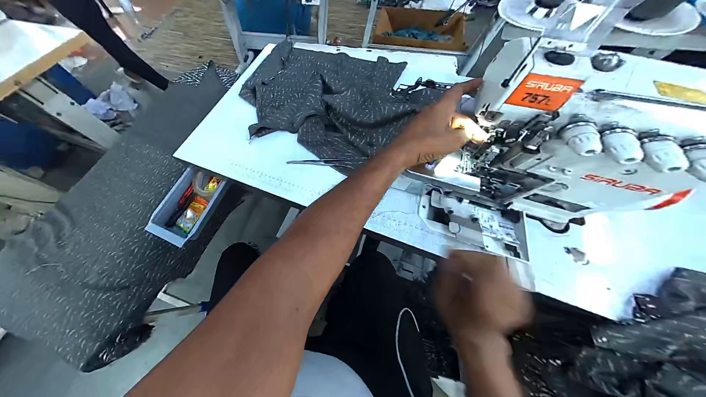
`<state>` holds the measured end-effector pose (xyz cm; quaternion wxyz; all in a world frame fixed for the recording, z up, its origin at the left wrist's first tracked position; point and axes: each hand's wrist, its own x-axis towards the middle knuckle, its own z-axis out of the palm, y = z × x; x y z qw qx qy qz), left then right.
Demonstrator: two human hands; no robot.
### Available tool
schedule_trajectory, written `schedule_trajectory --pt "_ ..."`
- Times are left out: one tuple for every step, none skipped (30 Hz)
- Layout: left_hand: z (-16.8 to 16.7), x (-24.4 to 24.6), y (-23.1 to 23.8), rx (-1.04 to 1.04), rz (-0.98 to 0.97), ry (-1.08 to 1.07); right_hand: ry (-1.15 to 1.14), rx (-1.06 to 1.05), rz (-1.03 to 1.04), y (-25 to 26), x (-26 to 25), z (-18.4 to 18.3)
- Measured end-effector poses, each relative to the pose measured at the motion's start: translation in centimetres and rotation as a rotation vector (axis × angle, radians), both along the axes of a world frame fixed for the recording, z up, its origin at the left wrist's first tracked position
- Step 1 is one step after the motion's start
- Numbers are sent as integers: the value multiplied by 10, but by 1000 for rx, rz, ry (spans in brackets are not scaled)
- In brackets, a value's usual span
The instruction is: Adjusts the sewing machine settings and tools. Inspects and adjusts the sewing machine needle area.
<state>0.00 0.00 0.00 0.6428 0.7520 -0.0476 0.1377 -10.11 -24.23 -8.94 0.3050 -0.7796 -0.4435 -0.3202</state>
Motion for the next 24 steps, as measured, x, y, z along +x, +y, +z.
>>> schedule_trajectory --pt "0 -1 1 11 12 -2 34 -43 146 27 -21 -9" --pt "-1 -4 3 27 28 1 49 -88 297 50 -38 -17" --pt "-2 -5 2 40 30 1 38 -155 430 66 -50 -22" --pt "-1 -4 -1 51 26 -6 9 -218 532 77 -59 -23" --pt "-1 -3 -4 59 25 -6 -20 -274 604 85 -66 -24" --pt "-1 -2 -6 51 28 -15 -37 -316 652 90 -71 -24" --pt "-2 -2 -6 51 31 -21 -33 -334 683 93 -76 -26" --pt "-3 -3 -6 57 30 -24 -8 -328 693 93 -78 -28" --pt "-4 -3 -4 70 29 -30 32 -300 681 90 -79 -32" --pt "-5 -1 -3 82 28 -36 89 -255 642 84 -78 -36" --pt "-6 2 -5 78 34 -39 159 -200 584 74 -78 -40" --pt "-7 5 -9 47 42 -42 231 -155 512 60 -77 -43" --pt "-8 7 -15 23 63 -45 301 -131 436 46 -76 -45" --pt "-6 6 -18 20 94 -36 362 -119 373 33 -76 -47" --pt "-3 1 -19 17 126 -26 413 -128 322 20 -77 -51" --pt "0 -6 -19 3 146 -39 450 -146 289 8 -77 -56" --pt "2 -11 -19 3 154 -52 472 -158 279 -3 -75 -61" --pt "6 -15 -17 7 160 -65 482 -166 286 -11 -73 -64" --pt "9 -17 -16 9 179 -81 490 -185 299 -19 -73 -67" --pt "10 -19 -15 19 210 -90 499 -211 310 -25 -73 -71" --pt "11 -21 -14 61 263 -107 507 -241 316 -31 -74 -74" --pt "10 -23 -12 146 331 -130 516 -267 319 -35 -75 -75" --pt "10 -27 -9 225 415 -152 524 -286 313 -37 -77 -76" --pt "10 -36 -5 263 470 -166 529 -301 303 -38 -79 -75"
